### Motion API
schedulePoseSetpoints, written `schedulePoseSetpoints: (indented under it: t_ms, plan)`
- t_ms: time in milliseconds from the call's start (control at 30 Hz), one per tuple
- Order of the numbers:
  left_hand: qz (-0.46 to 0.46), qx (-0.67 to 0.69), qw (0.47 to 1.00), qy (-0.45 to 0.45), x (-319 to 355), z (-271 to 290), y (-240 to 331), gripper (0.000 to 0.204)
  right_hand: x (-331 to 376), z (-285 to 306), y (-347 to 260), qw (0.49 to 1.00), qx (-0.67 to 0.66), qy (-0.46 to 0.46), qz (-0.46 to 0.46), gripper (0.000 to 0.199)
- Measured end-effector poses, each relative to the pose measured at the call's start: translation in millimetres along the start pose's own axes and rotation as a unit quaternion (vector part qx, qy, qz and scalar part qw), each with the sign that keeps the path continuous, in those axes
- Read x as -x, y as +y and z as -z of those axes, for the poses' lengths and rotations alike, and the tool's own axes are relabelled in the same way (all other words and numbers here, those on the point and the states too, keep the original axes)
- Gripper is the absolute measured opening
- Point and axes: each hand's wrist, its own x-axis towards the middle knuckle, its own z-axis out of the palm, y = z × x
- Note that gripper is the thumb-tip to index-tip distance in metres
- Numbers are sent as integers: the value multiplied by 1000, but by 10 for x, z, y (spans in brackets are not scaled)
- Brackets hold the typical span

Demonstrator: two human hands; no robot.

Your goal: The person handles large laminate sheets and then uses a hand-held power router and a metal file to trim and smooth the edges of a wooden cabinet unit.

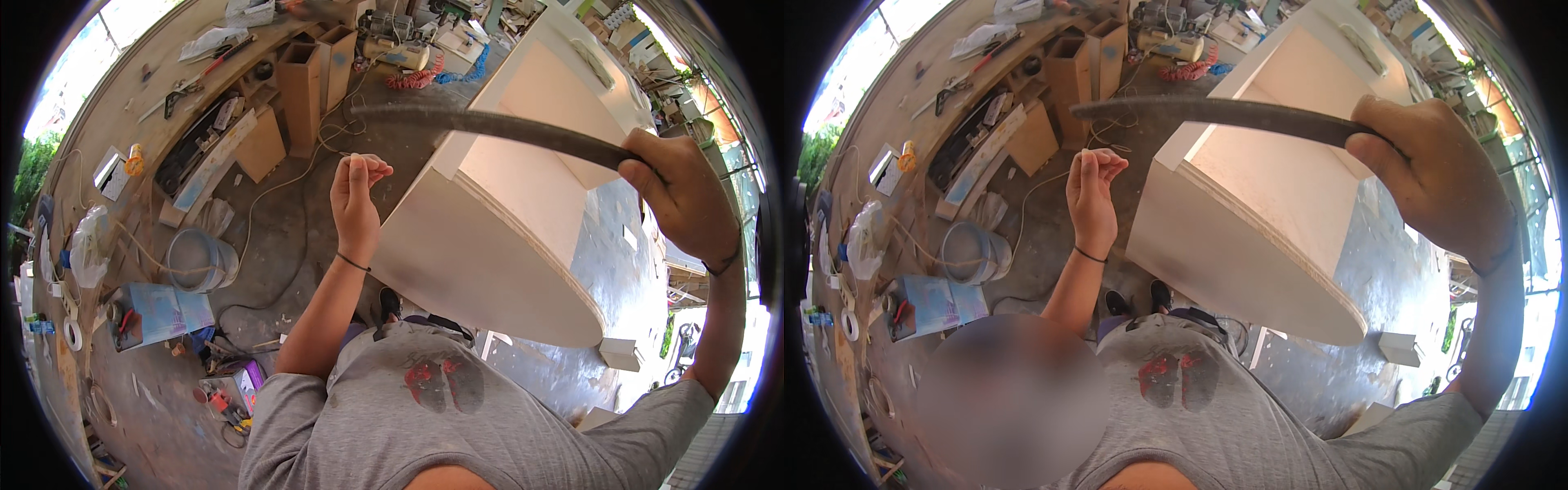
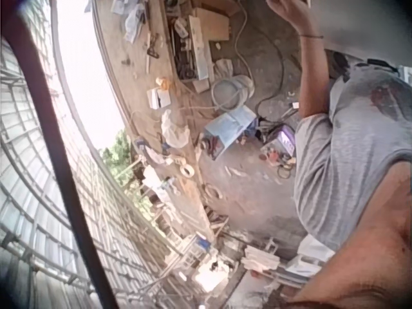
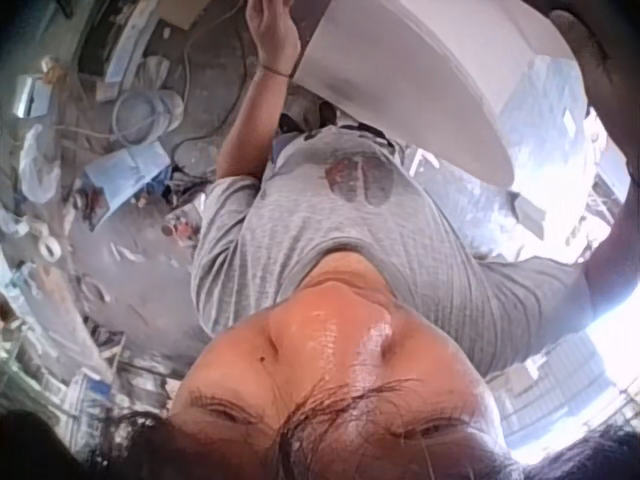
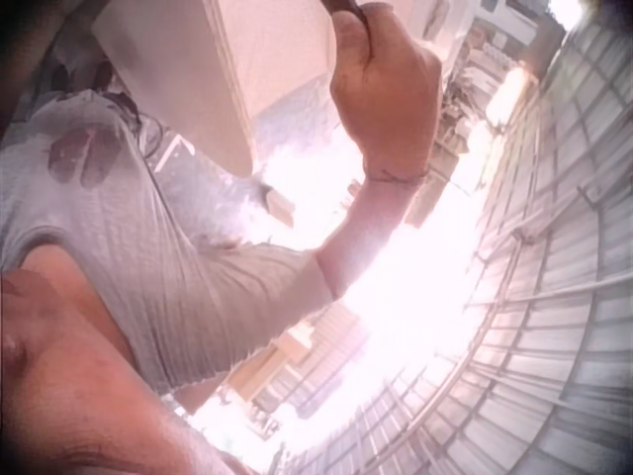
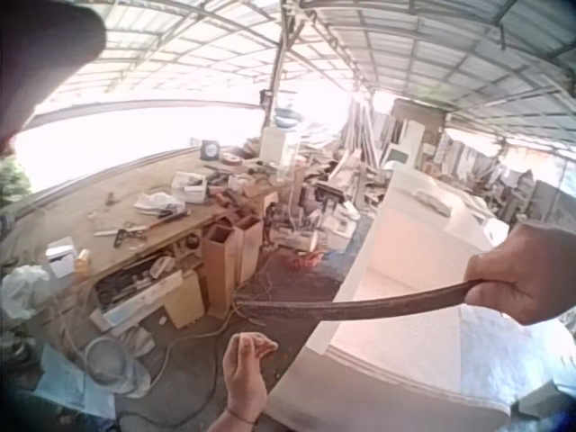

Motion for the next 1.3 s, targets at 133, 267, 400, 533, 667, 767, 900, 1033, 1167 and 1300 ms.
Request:
schedulePoseSetpoints:
  t_ms: [133, 267, 400, 533, 667, 767, 900, 1033, 1167, 1300]
  plan:
    - [-67, -135, 988, -27, 124, -175, 57, 29, -143, 6, -68, 996, 78, -34, 28, 23]
    - [-16, 98, 993, 61, 183, -16, -10, 44, -250, -86, -222, 985, 160, -39, 50, 23]
    - [30, 115, 992, 51, 144, 31, -71, 57, -382, -177, -320, 977, 191, -66, 61, 23]
    - [99, 73, 990, 71, 125, -140, -201, 64, -460, -176, -376, 971, 218, -81, 57, 24]
    - [158, 82, 975, 134, 77, -287, -116, 53, -454, -207, -403, 971, 217, -51, 86, 25]
    - [140, 68, 979, 132, 49, -217, -211, 44, -386, -295, -410, 970, 227, -36, 76, 25]
    - [197, 80, 968, 136, 65, -174, -222, 37, -400, -336, -443, 968, 222, -66, 102, 24]
    - [183, 116, 962, 164, 65, -82, -383, 32, -433, -378, -591, 965, 227, -111, 71, 23]
    - [130, 104, 973, 160, -172, -277, 51, 29, -446, -139, -604, 966, 242, -78, 48, 24]
    - [130, 92, 976, 152, -187, -207, -38, 29, -457, -97, -610, 967, 235, -67, 67, 23]
